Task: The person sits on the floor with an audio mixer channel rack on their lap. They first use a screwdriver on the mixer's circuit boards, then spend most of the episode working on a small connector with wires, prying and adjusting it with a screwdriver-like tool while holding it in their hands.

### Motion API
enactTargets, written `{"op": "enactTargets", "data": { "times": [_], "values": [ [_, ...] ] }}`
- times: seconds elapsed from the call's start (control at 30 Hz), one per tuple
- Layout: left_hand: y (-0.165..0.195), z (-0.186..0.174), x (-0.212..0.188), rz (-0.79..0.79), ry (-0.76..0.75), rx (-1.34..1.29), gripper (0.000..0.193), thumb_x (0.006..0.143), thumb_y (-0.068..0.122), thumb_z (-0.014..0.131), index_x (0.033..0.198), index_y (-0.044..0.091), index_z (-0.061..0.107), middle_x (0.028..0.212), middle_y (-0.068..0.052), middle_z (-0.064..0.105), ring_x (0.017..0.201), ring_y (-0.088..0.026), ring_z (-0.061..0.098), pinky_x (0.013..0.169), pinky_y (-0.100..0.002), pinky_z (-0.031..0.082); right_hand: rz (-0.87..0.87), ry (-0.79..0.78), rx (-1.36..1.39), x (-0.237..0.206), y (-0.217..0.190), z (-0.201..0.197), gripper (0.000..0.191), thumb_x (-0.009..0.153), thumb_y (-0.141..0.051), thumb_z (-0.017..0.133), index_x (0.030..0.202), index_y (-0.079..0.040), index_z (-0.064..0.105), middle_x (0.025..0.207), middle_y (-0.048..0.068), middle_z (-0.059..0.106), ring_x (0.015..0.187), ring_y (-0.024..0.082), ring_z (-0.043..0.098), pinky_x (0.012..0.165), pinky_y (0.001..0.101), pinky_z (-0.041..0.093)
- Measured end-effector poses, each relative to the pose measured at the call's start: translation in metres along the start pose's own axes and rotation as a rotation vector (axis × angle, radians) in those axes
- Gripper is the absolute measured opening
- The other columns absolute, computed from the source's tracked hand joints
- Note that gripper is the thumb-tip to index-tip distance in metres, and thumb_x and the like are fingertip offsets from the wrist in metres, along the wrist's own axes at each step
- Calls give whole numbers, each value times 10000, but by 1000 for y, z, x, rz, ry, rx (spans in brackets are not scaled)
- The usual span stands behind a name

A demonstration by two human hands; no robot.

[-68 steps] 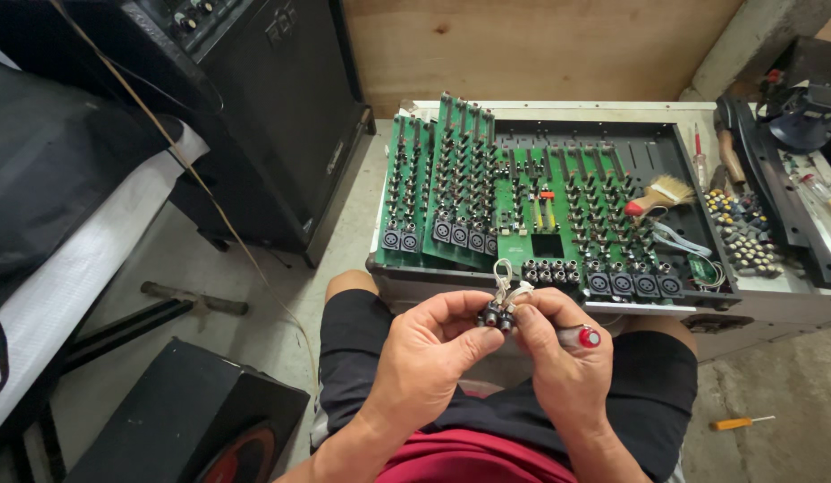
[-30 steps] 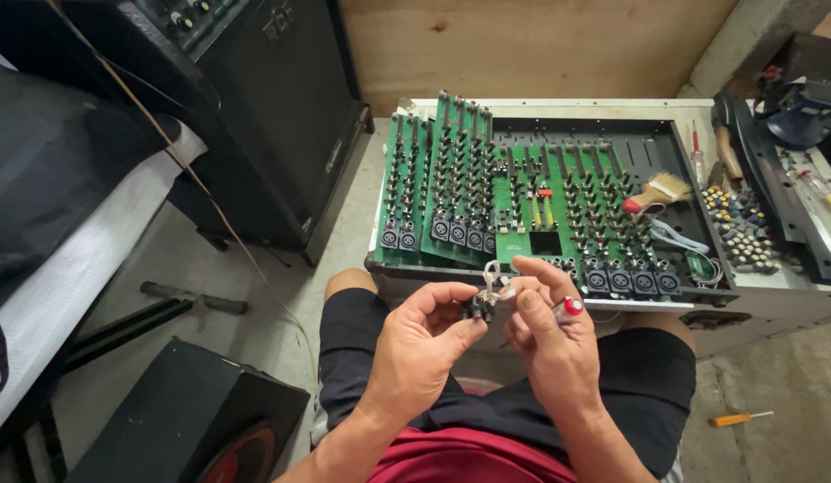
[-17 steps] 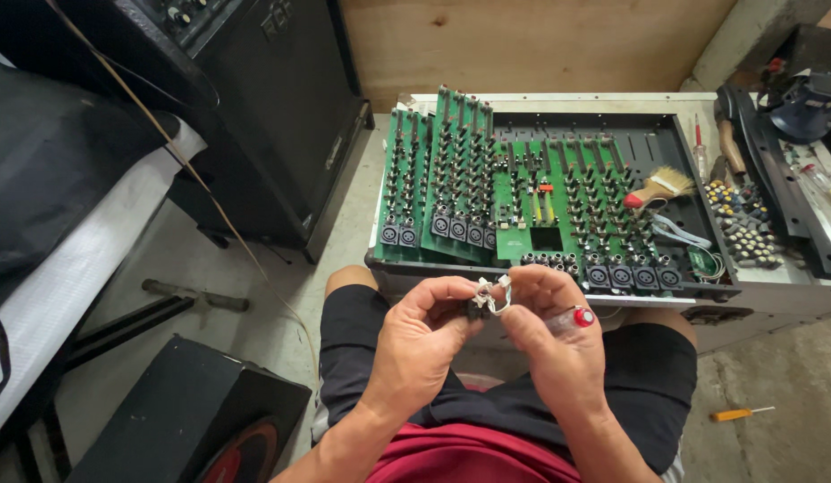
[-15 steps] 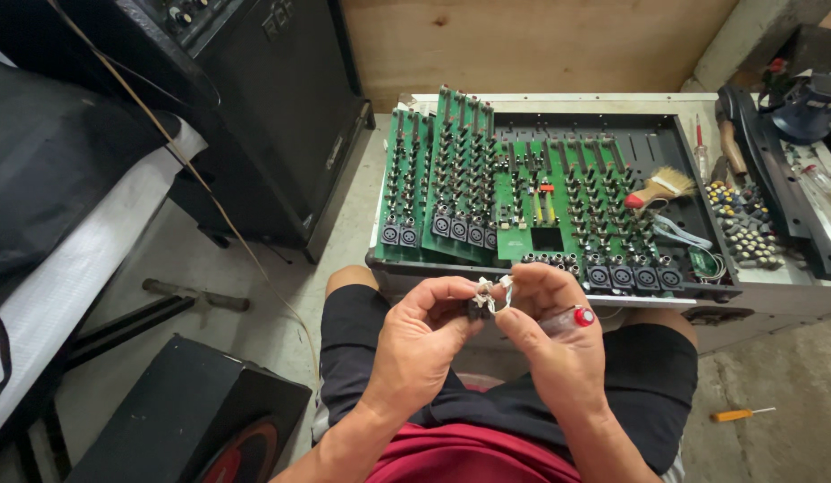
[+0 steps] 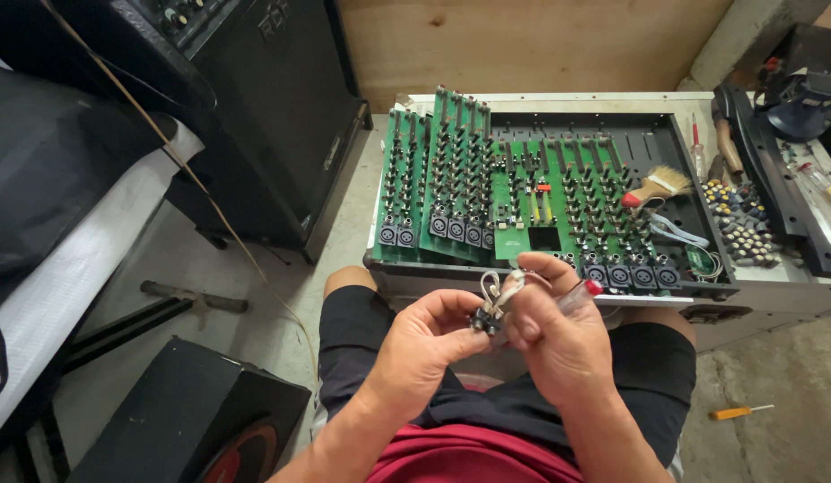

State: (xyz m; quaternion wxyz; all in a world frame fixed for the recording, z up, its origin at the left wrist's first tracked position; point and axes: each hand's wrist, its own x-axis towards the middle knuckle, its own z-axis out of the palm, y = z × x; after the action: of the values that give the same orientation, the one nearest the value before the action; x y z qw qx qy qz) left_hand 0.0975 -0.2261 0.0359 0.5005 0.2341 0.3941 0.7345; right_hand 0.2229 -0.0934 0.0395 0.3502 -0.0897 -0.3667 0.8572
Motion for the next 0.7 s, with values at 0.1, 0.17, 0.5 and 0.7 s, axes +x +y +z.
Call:
{"op": "enactTargets", "data": {
  "times": [0.1,0.17,0.5,0.7],
  "values": [
    [6,-2,-1,-119,-62,-193,299,932,-45,664,1228,-51,624,1056,-127,718,926,-218,734,853,-357,620,85,117,52,3,-4,-1,387,1041,-305,500,1283,-7,553,948,129,656,623,98,480,533,260,410],
    [10,-3,-2,-186,-87,-295,316,954,-20,642,1267,-55,616,1073,-134,717,923,-232,734,843,-369,620,63,119,9,4,-7,-1,354,1046,-249,506,1306,-11,539,989,112,659,633,93,469,558,266,414],
    [11,-4,-2,-136,-42,-261,304,997,41,619,1283,-62,620,1045,-118,718,866,-205,718,800,-357,615,154,67,-64,2,-5,-12,287,1006,-142,519,1206,27,637,939,107,676,672,106,516,564,268,406],
    [15,-6,-2,17,26,-67,322,957,43,688,1263,-50,641,1007,-109,723,851,-179,709,809,-318,607,131,102,-131,4,2,-17,209,956,-46,613,1155,17,632,921,102,678,625,93,489,544,259,376]
  ]
}}
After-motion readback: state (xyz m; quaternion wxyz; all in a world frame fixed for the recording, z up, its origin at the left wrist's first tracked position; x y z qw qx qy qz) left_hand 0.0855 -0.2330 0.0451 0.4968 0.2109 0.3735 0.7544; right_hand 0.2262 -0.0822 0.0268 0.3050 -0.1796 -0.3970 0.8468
